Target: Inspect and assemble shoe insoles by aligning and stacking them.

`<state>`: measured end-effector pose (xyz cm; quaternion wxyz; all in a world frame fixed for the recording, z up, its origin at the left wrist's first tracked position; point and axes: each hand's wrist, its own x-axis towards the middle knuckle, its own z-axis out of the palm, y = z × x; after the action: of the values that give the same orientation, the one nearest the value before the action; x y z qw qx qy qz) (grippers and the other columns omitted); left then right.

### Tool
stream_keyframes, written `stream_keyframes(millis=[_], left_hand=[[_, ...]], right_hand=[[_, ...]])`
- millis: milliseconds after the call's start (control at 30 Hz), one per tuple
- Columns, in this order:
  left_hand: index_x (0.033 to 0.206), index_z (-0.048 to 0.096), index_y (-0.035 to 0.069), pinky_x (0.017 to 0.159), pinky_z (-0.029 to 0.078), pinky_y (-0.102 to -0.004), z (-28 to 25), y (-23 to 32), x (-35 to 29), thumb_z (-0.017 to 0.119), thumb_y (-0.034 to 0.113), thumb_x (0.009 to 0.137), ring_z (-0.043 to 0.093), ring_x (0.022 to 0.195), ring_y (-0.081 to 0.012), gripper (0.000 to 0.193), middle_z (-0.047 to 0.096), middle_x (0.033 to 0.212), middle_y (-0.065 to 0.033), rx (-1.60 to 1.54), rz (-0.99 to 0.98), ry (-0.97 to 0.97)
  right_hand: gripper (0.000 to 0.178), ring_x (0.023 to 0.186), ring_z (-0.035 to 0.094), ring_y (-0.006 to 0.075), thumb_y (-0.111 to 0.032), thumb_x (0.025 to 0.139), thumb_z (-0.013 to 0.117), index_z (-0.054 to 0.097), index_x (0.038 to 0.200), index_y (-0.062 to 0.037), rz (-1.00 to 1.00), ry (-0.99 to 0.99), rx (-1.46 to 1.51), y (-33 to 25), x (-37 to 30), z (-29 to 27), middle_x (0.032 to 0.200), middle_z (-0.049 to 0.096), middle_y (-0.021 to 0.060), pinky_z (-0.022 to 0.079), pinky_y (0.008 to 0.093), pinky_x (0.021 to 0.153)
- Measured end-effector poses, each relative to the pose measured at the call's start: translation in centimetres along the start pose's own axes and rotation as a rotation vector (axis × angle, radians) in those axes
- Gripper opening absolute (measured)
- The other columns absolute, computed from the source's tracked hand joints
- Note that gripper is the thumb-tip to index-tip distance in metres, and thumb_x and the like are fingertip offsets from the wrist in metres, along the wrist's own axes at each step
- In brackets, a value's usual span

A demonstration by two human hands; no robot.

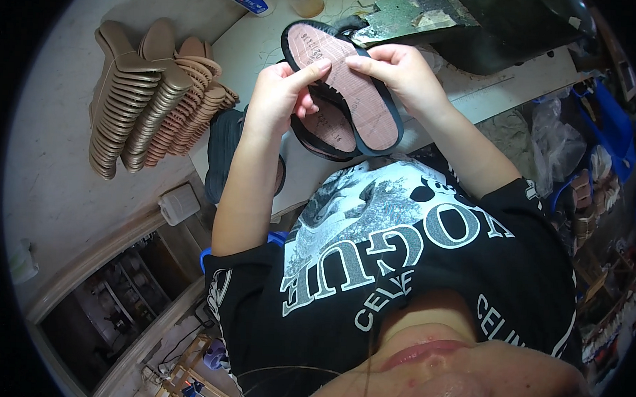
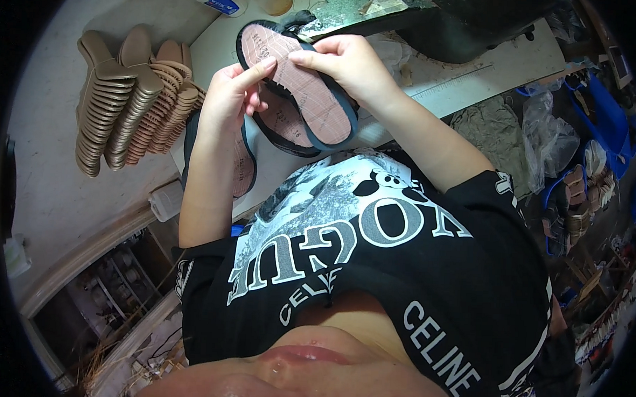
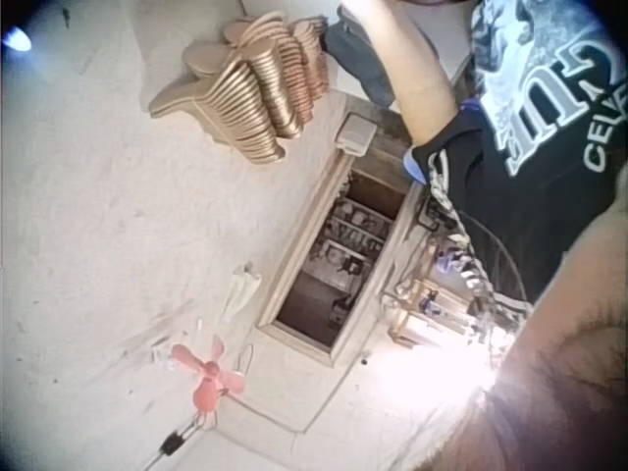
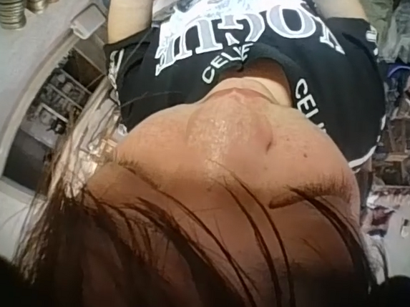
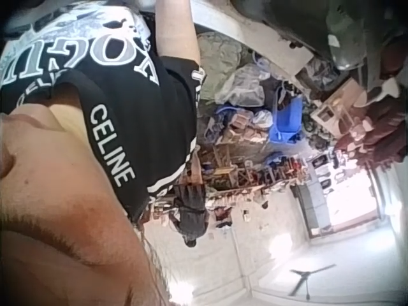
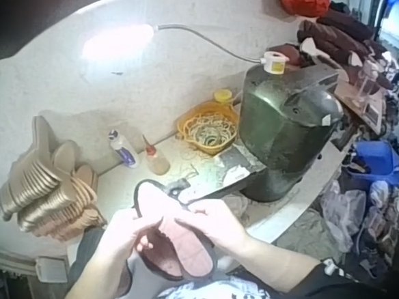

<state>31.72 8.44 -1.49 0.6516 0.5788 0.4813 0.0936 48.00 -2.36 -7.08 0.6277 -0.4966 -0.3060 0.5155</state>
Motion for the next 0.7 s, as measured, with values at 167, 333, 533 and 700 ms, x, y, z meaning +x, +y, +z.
stream_keyframes(millis=[167,333,533,700], left_hand=[[0.073,0.054,0.002,0.045,0.049,-0.0227,0.0,-0.2,0.7,0.078,0.032,0.075,0.042,0.033,-0.0065,0.038,0.049,0.047,0.0007,-0.054,0.020,0.036],[0.072,0.053,0.002,0.046,0.049,-0.0237,-0.5,0.0,1.2,0.076,0.037,0.076,0.043,0.033,-0.0072,0.042,0.047,0.045,-0.0001,-0.084,0.031,0.087],[0.070,0.054,0.005,0.043,0.045,-0.0228,-2.0,0.2,3.1,0.075,0.045,0.075,0.036,0.031,-0.0066,0.046,0.044,0.043,0.0017,-0.061,0.014,0.130],[0.070,0.055,0.003,0.043,0.044,-0.0222,-3.7,1.9,5.3,0.077,0.049,0.071,0.037,0.033,-0.0074,0.051,0.045,0.043,0.0010,0.051,-0.032,0.082]], right_hand=[[0.028,0.069,0.064,0.0100,-0.028,0.082,0.070,0.066,0.087,-0.0003,0.344,-0.291,-0.039,0.1,-3.9,-2.4,0.077,0.067,0.0062,0.049,0.0214,0.061],[0.027,0.066,0.066,0.0133,-0.026,0.086,0.065,0.064,0.088,0.0006,0.415,-0.288,0.088,0.7,-6.4,-1.5,0.076,0.068,0.0118,0.049,0.0205,0.059],[0.032,0.059,0.065,0.0139,-0.028,0.087,0.063,0.065,0.085,0.0041,0.290,-0.115,0.271,0.7,-5.3,0.5,0.068,0.067,0.0134,0.046,0.0198,0.054],[0.034,0.062,0.066,0.0154,-0.030,0.088,0.061,0.065,0.086,0.0042,0.241,-0.064,0.354,0.7,-4.1,2.8,0.077,0.068,0.0155,0.051,0.0239,0.062]])
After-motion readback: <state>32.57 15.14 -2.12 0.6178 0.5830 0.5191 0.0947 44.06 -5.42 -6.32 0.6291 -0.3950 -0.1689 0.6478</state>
